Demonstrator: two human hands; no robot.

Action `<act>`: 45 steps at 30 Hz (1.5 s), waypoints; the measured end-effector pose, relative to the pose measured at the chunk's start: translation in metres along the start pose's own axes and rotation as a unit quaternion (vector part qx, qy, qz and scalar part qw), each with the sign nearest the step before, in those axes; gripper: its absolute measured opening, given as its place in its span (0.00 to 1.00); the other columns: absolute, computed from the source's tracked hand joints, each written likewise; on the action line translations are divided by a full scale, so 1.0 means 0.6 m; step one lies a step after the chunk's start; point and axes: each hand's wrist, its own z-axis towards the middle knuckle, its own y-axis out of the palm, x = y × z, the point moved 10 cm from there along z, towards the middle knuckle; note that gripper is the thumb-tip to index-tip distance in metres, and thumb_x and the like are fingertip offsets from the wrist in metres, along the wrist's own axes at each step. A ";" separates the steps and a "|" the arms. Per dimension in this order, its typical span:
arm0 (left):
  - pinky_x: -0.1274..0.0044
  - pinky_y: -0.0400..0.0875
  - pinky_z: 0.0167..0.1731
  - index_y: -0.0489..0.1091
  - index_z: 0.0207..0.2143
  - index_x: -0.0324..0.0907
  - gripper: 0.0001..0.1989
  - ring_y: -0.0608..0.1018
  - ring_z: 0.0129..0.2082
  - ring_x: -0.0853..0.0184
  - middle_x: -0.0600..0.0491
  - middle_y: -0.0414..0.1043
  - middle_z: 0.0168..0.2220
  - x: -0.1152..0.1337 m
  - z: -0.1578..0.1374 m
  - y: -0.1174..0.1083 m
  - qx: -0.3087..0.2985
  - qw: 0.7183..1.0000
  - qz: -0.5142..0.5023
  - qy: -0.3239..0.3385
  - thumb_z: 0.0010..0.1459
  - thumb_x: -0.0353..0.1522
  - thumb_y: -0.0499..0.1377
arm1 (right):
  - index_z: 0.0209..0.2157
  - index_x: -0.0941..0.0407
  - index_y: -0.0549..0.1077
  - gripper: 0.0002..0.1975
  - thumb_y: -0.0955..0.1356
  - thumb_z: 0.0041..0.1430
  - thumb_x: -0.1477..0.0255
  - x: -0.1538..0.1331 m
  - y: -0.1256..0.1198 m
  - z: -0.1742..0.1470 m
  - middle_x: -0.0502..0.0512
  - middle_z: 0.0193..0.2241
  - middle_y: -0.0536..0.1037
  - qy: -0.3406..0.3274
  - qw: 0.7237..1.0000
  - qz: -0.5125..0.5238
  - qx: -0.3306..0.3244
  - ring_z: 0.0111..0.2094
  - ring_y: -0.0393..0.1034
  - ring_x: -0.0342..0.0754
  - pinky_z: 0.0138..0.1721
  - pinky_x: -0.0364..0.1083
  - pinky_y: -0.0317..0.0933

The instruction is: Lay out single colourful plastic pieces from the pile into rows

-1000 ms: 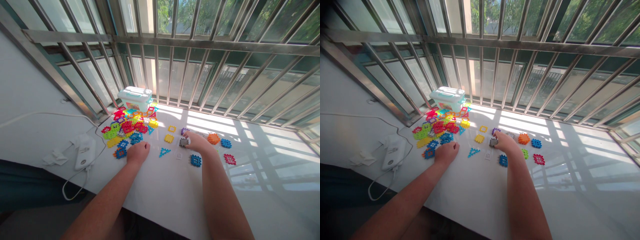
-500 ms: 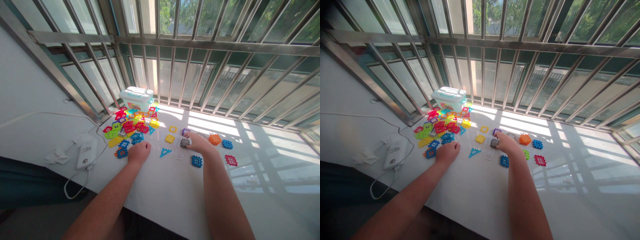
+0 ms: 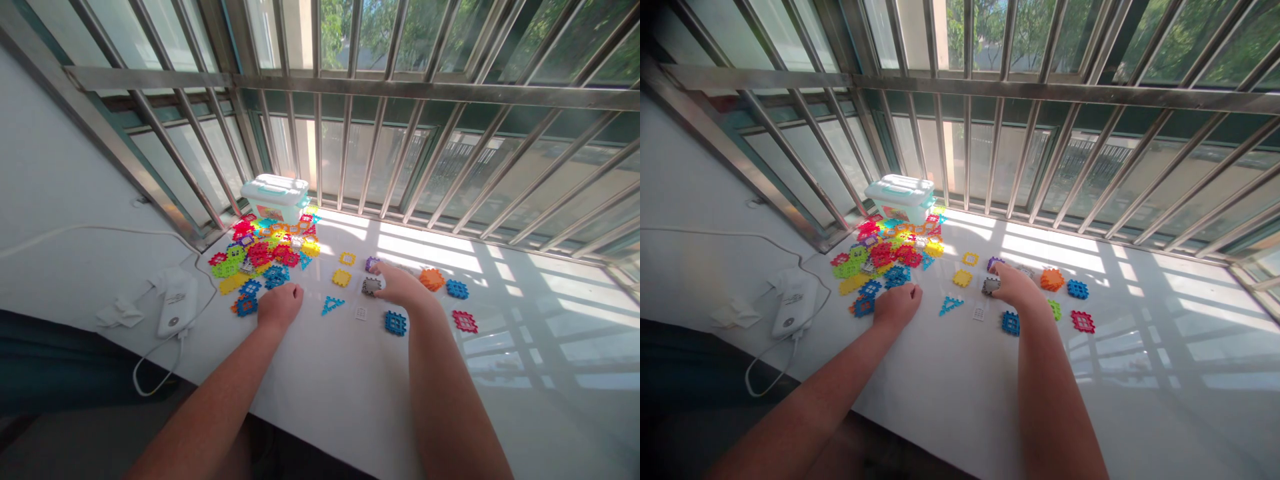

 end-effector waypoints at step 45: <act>0.70 0.70 0.40 0.69 0.62 0.48 0.19 0.85 0.43 0.54 0.44 0.84 0.45 -0.018 0.001 0.001 -0.003 0.998 -0.059 -0.021 0.77 0.35 0.46 | 0.54 0.59 0.79 0.18 0.61 0.73 0.79 -0.378 0.167 -0.078 0.65 0.54 0.81 -0.178 0.968 -0.151 -0.088 0.43 0.82 0.54 0.42 0.49 0.77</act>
